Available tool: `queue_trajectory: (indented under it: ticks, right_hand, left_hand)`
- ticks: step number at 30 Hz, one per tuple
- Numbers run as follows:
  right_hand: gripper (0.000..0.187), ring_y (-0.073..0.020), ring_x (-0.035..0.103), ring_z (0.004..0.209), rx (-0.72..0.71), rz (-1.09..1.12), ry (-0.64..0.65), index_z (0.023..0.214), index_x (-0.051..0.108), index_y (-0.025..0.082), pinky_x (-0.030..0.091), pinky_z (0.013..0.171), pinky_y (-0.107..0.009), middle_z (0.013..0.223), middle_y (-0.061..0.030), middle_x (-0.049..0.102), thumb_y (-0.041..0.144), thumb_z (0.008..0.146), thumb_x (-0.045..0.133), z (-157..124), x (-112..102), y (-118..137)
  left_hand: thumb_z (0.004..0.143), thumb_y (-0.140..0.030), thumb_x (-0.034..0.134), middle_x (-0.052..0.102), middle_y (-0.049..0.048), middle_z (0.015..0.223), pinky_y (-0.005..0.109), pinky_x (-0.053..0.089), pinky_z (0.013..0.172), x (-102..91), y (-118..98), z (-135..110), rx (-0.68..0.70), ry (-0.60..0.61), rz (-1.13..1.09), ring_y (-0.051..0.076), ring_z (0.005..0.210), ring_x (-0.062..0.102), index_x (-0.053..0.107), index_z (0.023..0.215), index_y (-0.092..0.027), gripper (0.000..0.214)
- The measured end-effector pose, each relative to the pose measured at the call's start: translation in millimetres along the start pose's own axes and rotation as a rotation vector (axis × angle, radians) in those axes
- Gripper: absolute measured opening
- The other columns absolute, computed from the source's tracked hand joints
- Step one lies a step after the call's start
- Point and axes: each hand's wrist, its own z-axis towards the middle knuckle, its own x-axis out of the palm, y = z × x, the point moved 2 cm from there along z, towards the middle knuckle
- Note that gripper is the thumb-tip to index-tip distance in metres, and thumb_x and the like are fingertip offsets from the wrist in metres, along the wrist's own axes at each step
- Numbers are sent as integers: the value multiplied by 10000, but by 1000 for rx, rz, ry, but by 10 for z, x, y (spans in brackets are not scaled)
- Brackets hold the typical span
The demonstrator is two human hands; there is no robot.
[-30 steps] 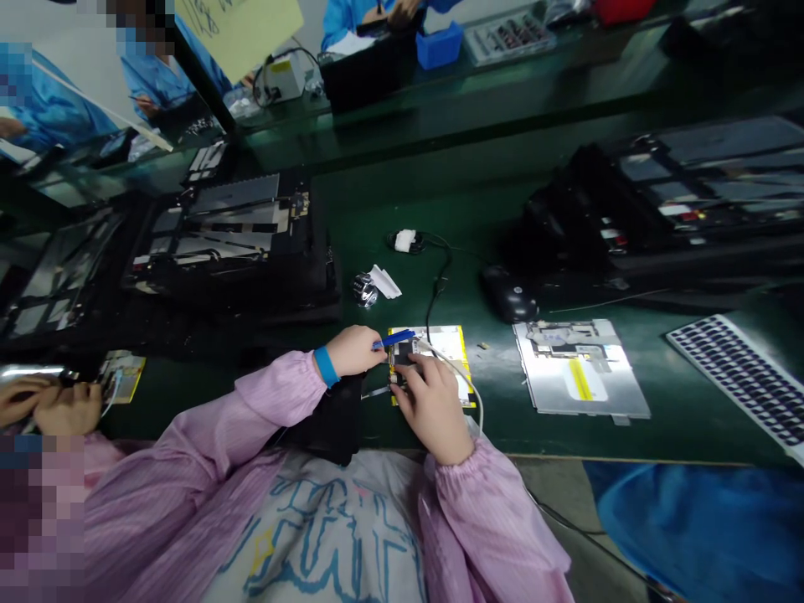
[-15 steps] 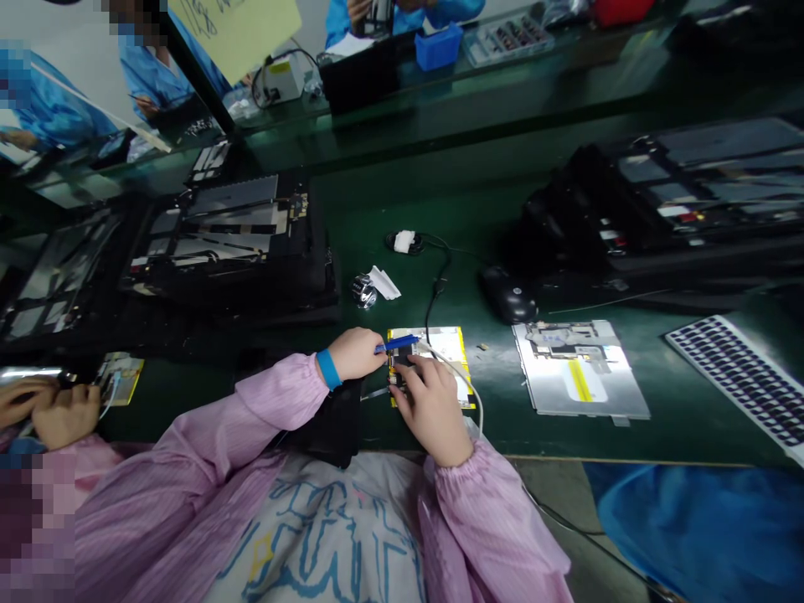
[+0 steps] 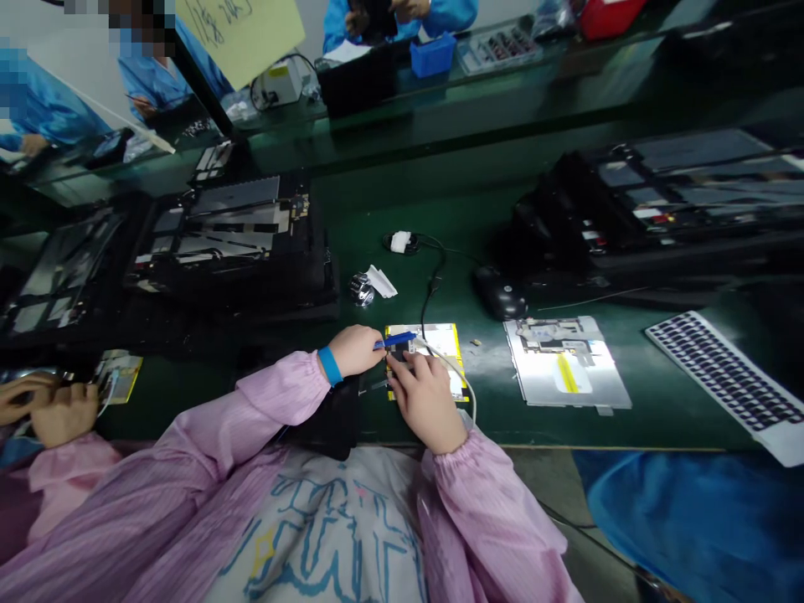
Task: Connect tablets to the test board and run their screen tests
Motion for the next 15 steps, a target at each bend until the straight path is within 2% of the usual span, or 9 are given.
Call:
queue_trajectory:
  ticks: [2,4,6,8,11,15]
  right_hand:
    - [296,-238,544,920,30,151,-80,1141,619,195,486,796,-420,993,-115,584,205,896,453,1,-46,-38]
    - [232,-213,575,890,78,288,-145,1011,637,200,499,773,-383,945,-90,590,160,875,454,-2,-93,-79]
    - [180,-200,594,874,113,362,-157,895,629,209,504,766,-363,922,-70,600,135,847,472,-10,-123,-115]
    - [171,-201,598,870,121,357,-136,883,621,208,507,772,-366,921,-67,607,125,827,482,-21,-131,-148]
    - [197,-237,582,899,99,225,-104,954,623,189,504,796,-410,958,-100,605,138,816,491,-30,-113,-202]
    - [148,-251,572,869,64,115,-78,886,623,168,502,799,-430,920,-121,606,159,849,480,-11,-74,-256]
  left_hand:
    - [807,-372,556,703,110,829,319,484,709,-53,-7,-32,-14,-41,-83,248,811,663,672,825,-135,264]
    - [814,-444,553,701,94,831,288,470,680,-119,-35,-84,-22,-131,-193,216,782,653,656,854,-132,331]
    - [846,-426,519,700,82,827,262,459,669,-159,-90,-150,-18,-204,-273,185,759,645,646,862,-129,324]
    - [867,-376,495,697,80,799,257,457,671,-145,-171,-218,16,-184,-271,176,740,643,648,819,-129,294]
    - [858,-340,512,699,99,822,289,476,703,-50,-287,-309,84,-81,-140,212,782,655,660,783,-137,262]
    - [849,-254,501,694,120,928,349,511,742,51,-339,-383,61,-56,22,264,858,664,661,896,-135,205]
